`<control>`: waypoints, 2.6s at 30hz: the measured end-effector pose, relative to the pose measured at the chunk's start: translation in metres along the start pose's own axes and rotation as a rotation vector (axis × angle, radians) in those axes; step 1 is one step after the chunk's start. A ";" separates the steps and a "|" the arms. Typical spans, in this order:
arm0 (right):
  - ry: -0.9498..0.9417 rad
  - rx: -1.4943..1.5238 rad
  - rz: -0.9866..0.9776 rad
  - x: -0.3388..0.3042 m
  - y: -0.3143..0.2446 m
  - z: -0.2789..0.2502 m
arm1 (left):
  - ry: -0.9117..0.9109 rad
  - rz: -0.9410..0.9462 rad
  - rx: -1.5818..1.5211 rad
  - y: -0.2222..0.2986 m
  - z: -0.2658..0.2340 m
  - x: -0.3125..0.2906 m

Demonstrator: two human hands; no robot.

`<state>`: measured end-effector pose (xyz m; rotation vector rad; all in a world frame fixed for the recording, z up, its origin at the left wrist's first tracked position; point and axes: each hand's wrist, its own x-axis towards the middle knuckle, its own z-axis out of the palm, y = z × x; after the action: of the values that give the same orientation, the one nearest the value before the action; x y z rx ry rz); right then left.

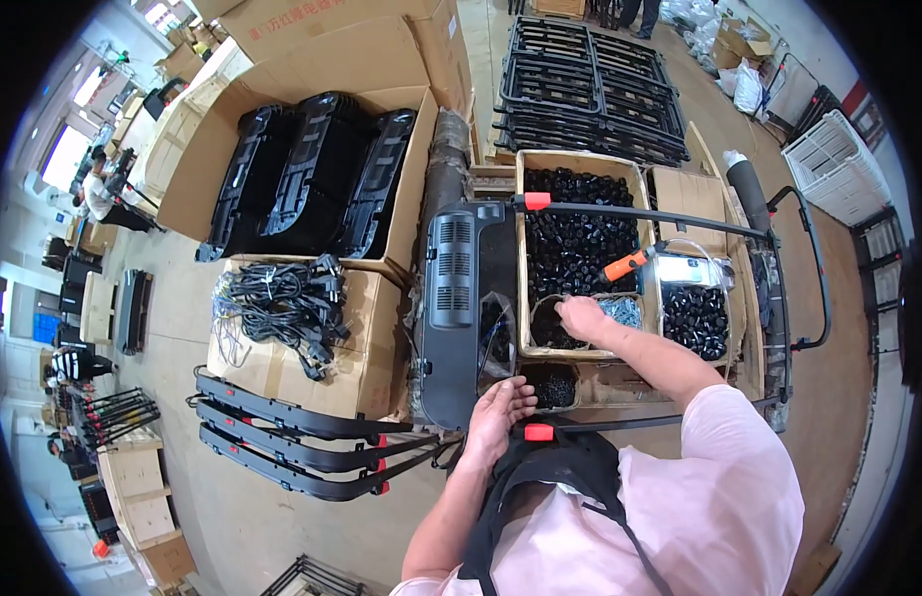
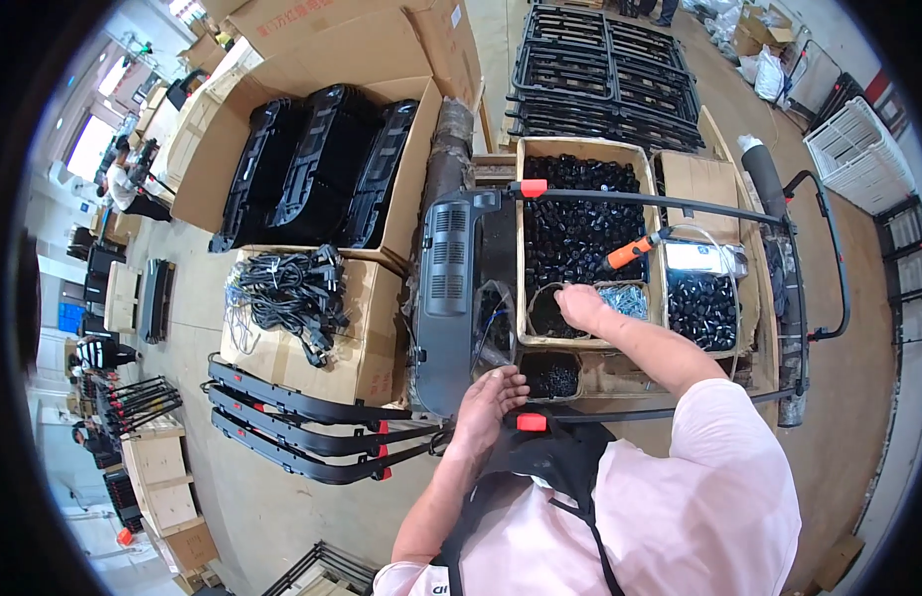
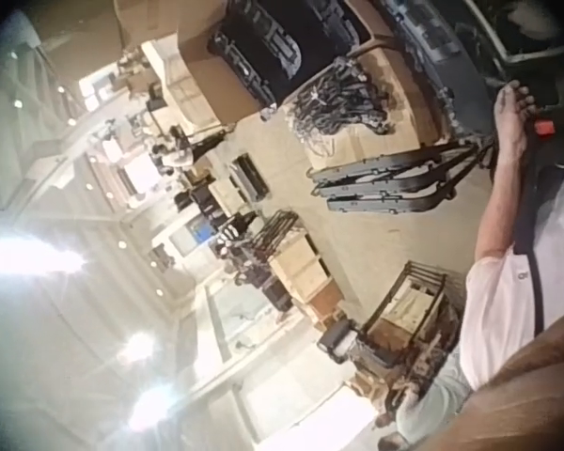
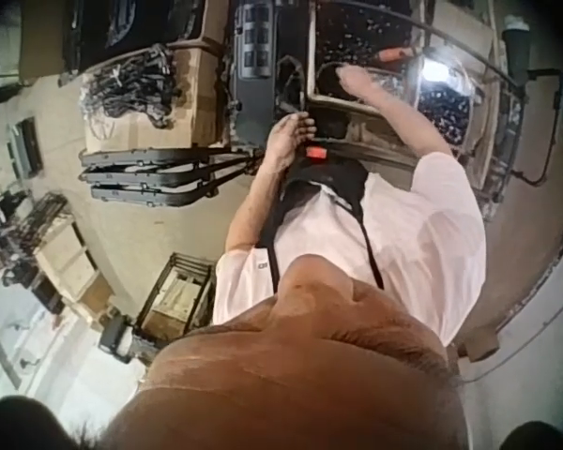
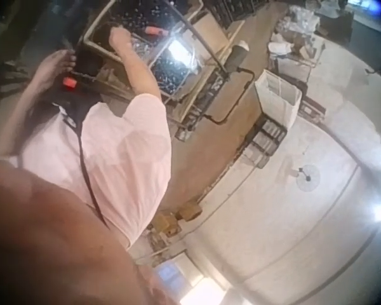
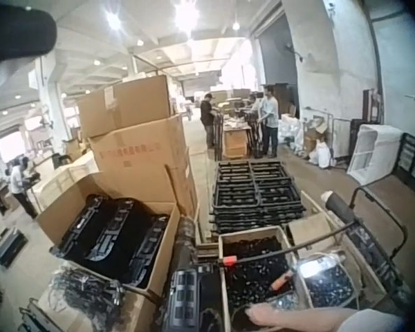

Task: Assembling components of a handheld power tool, specifically a leaf blower, using an electric screwdriver and fasteners.

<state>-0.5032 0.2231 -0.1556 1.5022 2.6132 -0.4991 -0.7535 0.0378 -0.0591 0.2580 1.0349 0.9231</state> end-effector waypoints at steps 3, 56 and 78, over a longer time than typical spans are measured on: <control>0.062 -0.085 -0.048 0.008 -0.003 0.026 | 0.001 0.013 -0.007 -0.003 0.018 0.031; 0.707 0.850 0.662 0.012 0.096 0.003 | -0.149 -0.107 -0.030 -0.043 0.060 0.092; 0.685 1.553 0.023 -0.081 -0.022 -0.165 | -0.025 0.093 -0.440 0.028 0.059 0.145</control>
<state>-0.4662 0.1992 0.0245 2.1738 2.4273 -2.8737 -0.6920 0.1779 -0.1025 -0.0511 0.7767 1.2018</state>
